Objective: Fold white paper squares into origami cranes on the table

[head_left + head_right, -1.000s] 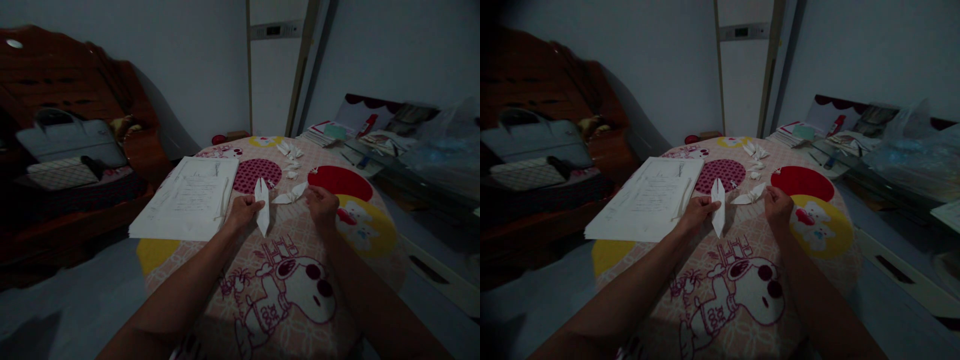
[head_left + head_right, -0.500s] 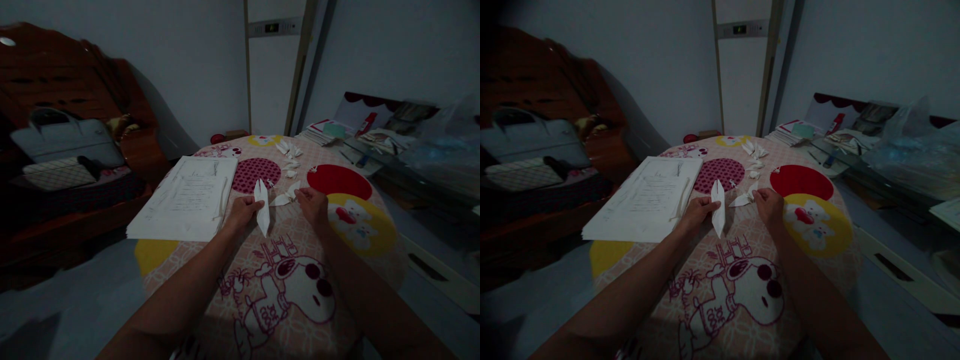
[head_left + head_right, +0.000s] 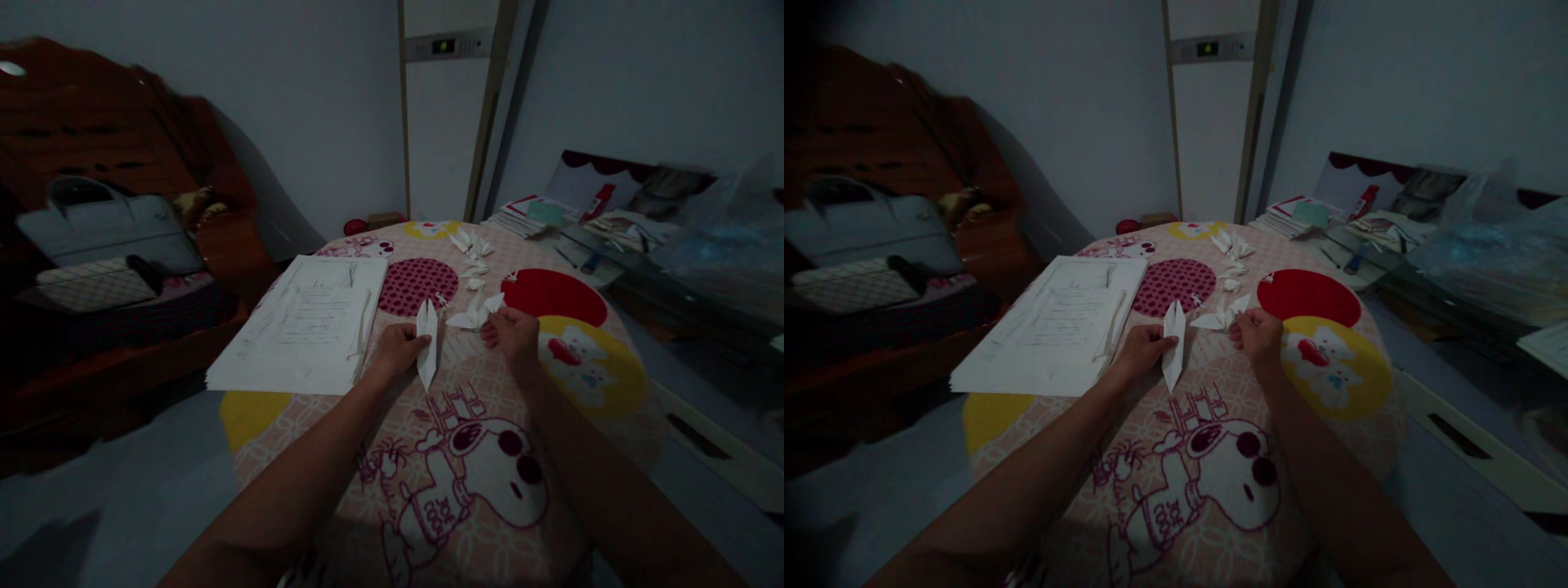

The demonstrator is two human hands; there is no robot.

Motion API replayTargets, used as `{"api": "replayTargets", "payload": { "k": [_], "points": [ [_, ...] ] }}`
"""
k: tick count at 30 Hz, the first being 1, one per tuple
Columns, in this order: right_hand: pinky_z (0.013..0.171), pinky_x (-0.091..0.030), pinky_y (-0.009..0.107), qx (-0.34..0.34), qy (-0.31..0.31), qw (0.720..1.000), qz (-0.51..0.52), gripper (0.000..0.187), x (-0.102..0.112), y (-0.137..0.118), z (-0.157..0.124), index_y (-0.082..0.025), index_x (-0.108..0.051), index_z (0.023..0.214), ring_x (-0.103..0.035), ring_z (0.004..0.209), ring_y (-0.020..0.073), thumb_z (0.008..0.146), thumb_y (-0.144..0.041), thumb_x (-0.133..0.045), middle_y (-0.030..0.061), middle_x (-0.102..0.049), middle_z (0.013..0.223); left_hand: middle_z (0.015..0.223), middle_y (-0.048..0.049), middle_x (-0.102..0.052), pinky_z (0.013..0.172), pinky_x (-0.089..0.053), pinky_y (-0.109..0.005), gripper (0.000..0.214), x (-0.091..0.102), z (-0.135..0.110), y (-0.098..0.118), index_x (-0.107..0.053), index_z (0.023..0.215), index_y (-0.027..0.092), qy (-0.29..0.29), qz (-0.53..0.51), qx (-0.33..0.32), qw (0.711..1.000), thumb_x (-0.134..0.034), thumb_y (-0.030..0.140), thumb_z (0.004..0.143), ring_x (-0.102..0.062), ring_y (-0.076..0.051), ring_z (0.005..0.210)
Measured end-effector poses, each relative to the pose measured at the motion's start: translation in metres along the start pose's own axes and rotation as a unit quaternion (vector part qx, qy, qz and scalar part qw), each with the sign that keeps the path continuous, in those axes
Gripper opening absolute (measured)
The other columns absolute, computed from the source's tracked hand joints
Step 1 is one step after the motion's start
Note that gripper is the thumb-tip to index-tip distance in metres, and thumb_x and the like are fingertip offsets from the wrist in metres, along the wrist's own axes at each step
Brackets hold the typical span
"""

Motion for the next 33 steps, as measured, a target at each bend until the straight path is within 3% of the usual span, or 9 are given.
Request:
{"api": "replayTargets", "payload": {
  "k": [3,5,7,10,16,20,23,28,33],
  "points": [
    [0.033,-0.045,0.022,-0.040,-0.024,0.998,0.042,0.025,-0.005,0.001,-0.005,-0.018,-0.058,0.061,-0.058,0.039,0.0136,0.066,-0.040,-0.070,0.0032,-0.064,0.051,0.062,-0.0007,-0.063,0.052,-0.038,-0.024,0.019,-0.001,-0.003,0.010,-0.066,0.076,0.013,0.001,-0.069,-0.028,0.997,-0.072,0.021,0.061,-0.054,-0.012,0.053],
    [0.034,-0.046,0.023,-0.070,-0.042,0.994,0.068,0.024,-0.009,0.003,-0.010,-0.018,-0.058,0.062,-0.059,0.040,0.0148,0.065,-0.038,-0.071,0.0036,-0.065,0.052,0.066,-0.0005,-0.066,0.054,-0.040,-0.025,0.045,0.001,-0.004,0.015,-0.068,0.104,0.012,0.010,-0.089,-0.036,0.995,-0.073,0.016,0.060,-0.056,-0.013,0.055],
    [0.034,-0.047,0.023,-0.092,-0.054,0.990,0.089,0.022,-0.012,0.004,-0.014,-0.018,-0.058,0.062,-0.060,0.041,0.0156,0.063,-0.037,-0.071,0.0036,-0.065,0.052,0.065,0.0015,-0.065,0.054,-0.040,-0.025,0.071,0.004,-0.006,0.018,-0.058,0.131,0.015,0.023,-0.082,-0.047,0.995,-0.074,0.014,0.061,-0.056,-0.013,0.054],
    [0.035,-0.048,0.023,-0.101,-0.071,0.986,0.108,0.021,-0.016,0.004,-0.018,-0.019,-0.059,0.063,-0.061,0.044,0.0157,0.062,-0.036,-0.071,0.0038,-0.067,0.055,0.064,0.0030,-0.062,0.055,-0.039,-0.024,0.087,0.005,-0.006,0.018,-0.048,0.144,0.019,0.032,-0.062,-0.072,0.995,-0.075,0.010,0.061,-0.056,-0.013,0.056],
    [0.037,-0.050,0.024,-0.107,-0.078,0.985,0.111,0.018,-0.016,0.007,-0.018,-0.019,-0.061,0.064,-0.062,0.046,0.0162,0.064,-0.034,-0.069,0.0044,-0.067,0.055,0.067,0.0027,-0.062,0.056,-0.038,-0.024,0.077,-0.003,-0.007,0.015,-0.053,0.139,0.021,0.010,-0.088,-0.069,0.994,-0.073,0.011,0.066,-0.056,-0.012,0.057],
    [0.036,-0.049,0.024,-0.117,-0.078,0.982,0.123,0.016,-0.016,0.007,-0.018,-0.018,-0.062,0.063,-0.061,0.044,0.0157,0.063,-0.032,-0.069,0.0038,-0.067,0.054,0.060,0.0049,-0.053,0.052,-0.031,-0.023,0.039,0.000,-0.009,0.023,-0.070,0.107,0.019,0.023,-0.080,-0.106,0.991,-0.071,0.013,0.068,-0.046,-0.009,0.053],
    [0.036,-0.049,0.023,-0.108,-0.078,0.984,0.118,0.017,-0.017,0.005,-0.020,-0.018,-0.061,0.062,-0.060,0.042,0.0149,0.062,-0.032,-0.070,0.0034,-0.066,0.053,0.058,0.0037,-0.052,0.051,-0.027,-0.023,0.017,0.001,-0.009,0.023,-0.074,0.089,0.017,0.026,-0.048,-0.120,0.991,-0.067,0.019,0.073,-0.040,-0.009,0.050],
    [0.037,-0.049,0.023,-0.081,-0.084,0.988,0.101,0.021,-0.021,0.002,-0.025,-0.017,-0.060,0.064,-0.060,0.043,0.0148,0.066,-0.036,-0.070,0.0032,-0.066,0.055,0.063,-0.0004,-0.060,0.053,-0.030,-0.024,0.019,-0.003,-0.011,0.025,-0.079,0.088,0.016,0.039,0.009,-0.128,0.991,-0.067,0.020,0.074,-0.045,-0.011,0.054],
    [0.037,-0.050,0.022,-0.076,-0.098,0.988,0.092,0.023,-0.025,0.005,-0.025,-0.018,-0.060,0.065,-0.062,0.044,0.0145,0.066,-0.039,-0.070,0.0039,-0.067,0.055,0.057,0.0022,-0.055,0.052,-0.029,-0.024,0.019,-0.008,-0.013,0.030,-0.080,0.085,0.016,0.031,-0.012,-0.123,0.992,-0.070,0.016,0.069,-0.040,-0.010,0.052]
  ]
}}
Point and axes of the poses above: each hand's wrist, its own z-axis towards the middle knuckle, its own x-axis out of the back of the hand, y = z × x, the point moved 7 cm from there along z, towards the middle knuckle
